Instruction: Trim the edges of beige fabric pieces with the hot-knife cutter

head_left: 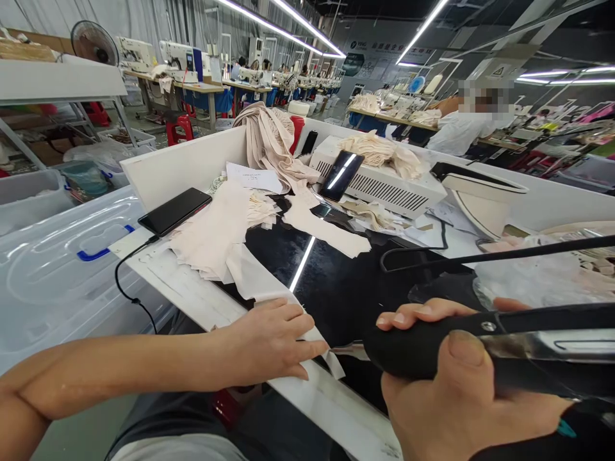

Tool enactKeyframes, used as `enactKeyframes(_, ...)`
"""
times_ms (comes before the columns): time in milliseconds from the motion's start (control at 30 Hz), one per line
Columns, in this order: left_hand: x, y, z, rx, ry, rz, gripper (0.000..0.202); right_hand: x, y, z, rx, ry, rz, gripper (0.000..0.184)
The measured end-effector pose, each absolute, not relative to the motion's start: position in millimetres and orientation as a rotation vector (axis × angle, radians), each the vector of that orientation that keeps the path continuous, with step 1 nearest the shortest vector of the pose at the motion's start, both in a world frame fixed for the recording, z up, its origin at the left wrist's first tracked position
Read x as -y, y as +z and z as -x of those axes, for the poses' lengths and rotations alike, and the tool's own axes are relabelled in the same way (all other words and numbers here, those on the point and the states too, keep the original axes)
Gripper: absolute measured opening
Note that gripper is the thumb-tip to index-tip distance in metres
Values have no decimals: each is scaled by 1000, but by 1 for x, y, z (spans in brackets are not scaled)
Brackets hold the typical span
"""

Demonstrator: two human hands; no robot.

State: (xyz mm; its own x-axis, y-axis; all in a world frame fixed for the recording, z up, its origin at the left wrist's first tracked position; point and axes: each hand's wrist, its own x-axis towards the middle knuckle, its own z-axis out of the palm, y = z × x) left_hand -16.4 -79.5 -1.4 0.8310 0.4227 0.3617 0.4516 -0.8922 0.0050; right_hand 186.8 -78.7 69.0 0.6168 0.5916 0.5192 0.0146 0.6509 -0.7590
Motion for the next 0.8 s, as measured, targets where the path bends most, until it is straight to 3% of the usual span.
enactKeyframes(800,84,-7,14,661,-596,2908,56,66,76,-175,813,524,816,53)
